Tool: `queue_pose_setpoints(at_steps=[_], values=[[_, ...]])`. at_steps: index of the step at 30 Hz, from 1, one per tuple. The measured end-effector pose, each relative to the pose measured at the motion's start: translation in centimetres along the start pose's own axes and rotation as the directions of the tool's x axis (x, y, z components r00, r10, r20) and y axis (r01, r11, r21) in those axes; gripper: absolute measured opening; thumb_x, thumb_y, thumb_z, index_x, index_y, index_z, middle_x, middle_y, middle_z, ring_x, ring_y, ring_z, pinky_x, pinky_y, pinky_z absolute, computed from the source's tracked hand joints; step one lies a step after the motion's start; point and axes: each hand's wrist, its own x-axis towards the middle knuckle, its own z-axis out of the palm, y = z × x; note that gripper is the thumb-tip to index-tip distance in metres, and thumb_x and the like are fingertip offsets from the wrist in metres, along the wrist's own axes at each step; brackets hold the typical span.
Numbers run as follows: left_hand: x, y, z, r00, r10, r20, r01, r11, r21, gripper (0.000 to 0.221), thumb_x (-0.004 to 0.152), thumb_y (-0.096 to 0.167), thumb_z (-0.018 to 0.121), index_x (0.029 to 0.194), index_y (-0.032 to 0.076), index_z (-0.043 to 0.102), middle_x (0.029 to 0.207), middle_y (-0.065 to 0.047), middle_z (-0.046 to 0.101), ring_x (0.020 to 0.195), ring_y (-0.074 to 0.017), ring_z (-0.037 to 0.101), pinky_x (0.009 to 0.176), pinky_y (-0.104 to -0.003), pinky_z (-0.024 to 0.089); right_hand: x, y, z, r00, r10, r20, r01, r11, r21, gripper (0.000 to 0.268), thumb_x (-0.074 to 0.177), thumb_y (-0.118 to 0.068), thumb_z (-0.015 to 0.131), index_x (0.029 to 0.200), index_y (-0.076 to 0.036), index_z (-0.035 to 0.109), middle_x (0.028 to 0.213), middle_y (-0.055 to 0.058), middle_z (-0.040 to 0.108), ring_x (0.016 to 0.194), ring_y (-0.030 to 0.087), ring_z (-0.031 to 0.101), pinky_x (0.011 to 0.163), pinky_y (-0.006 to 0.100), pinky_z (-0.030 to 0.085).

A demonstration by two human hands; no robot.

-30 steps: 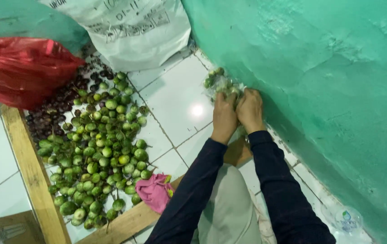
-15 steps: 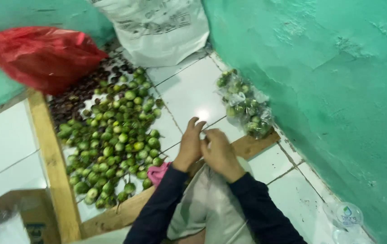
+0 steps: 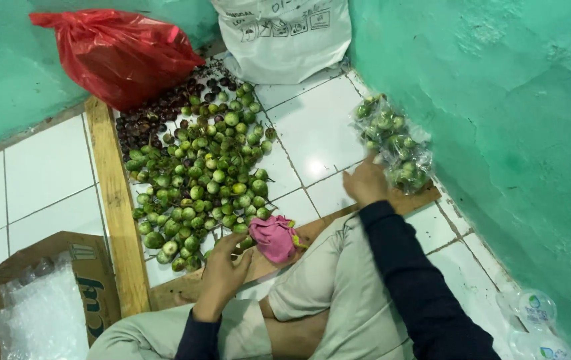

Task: Bagging small green fruits into individual plastic bags.

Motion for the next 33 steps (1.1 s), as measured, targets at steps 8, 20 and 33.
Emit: queue_pose_setpoints(at_steps=[8,20,33], values=[[1.8,0.5,1.6,0.999,0.034,0.001,-0.034,0.993,-0.109,0.042,0.091,0.021,0.066,0.130,0.003,0.066,0.120,-0.018,0.070,0.104,-0.0296,0.066,0.087,-0.040,0.053,19.8,9.7,7.3,0.999,0.025,0.039,-0.011,0.943,-0.333,0.068,0.087,-0.027,0.070,0.139,0.009,0.047,0.134,0.023,0.058,0.119,0.037,0.062,0.092,0.038,0.057],[1.3,0.9,2.6,0.995,0.012,0.099,-0.005,0.998,-0.068,0.040,0.094,0.024,0.065,0.127,0.002,0.065,0.125,-0.016,0.067,0.119,-0.0327,0.063,0.101,-0.045,0.050,18.5,7.7,8.9,0.971,-0.239,0.003,0.149,0.594,-0.790,0.064,0.099,-0.033,0.049,0.154,-0.005,0.033,0.161,0.028,0.027,0.132,0.049,0.046,0.098,0.053,0.051],[1.0,-0.6,3.8,0.990,0.048,0.130,-0.050,0.999,0.013,0.038,0.092,0.021,0.064,0.126,0.003,0.064,0.121,-0.015,0.066,0.116,-0.0333,0.062,0.098,-0.043,0.048,19.0,7.9,12.9,0.919,-0.391,-0.047,0.170,0.501,-0.848,0.046,0.095,-0.020,0.059,0.139,-0.009,0.054,0.143,0.028,0.041,0.123,0.056,0.050,0.078,0.058,0.060]])
